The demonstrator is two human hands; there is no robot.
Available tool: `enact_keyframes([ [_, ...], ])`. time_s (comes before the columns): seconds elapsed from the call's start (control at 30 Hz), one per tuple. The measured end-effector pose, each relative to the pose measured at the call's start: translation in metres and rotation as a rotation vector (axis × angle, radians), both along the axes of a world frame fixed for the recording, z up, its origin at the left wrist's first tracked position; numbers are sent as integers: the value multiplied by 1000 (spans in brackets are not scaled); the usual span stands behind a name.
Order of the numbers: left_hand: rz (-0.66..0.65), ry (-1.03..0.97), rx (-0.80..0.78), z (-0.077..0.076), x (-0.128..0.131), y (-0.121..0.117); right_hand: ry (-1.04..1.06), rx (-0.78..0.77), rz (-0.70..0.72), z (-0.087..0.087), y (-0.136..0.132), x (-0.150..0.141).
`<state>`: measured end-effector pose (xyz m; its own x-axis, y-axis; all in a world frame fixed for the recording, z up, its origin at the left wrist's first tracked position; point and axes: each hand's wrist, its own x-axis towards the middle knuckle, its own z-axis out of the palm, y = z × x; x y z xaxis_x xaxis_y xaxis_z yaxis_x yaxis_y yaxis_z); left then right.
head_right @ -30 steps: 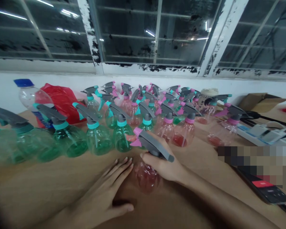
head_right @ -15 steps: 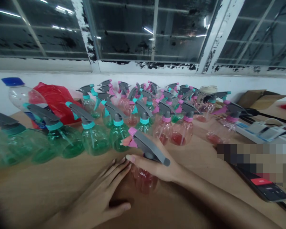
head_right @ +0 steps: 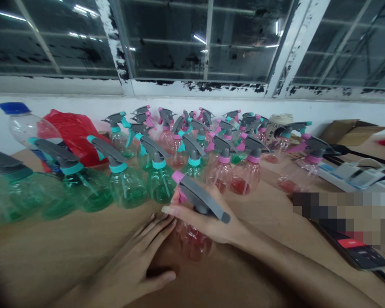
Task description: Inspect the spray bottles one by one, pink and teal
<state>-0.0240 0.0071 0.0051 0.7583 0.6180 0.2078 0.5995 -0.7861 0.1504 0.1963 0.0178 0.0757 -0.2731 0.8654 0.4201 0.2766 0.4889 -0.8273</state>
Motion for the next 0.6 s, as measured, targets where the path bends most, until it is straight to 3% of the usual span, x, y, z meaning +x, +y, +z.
enact_keyframes([
  [0.6, 6, -36, -23, -2, -1, -1, 100, -3, -17, 5, -3, -6],
])
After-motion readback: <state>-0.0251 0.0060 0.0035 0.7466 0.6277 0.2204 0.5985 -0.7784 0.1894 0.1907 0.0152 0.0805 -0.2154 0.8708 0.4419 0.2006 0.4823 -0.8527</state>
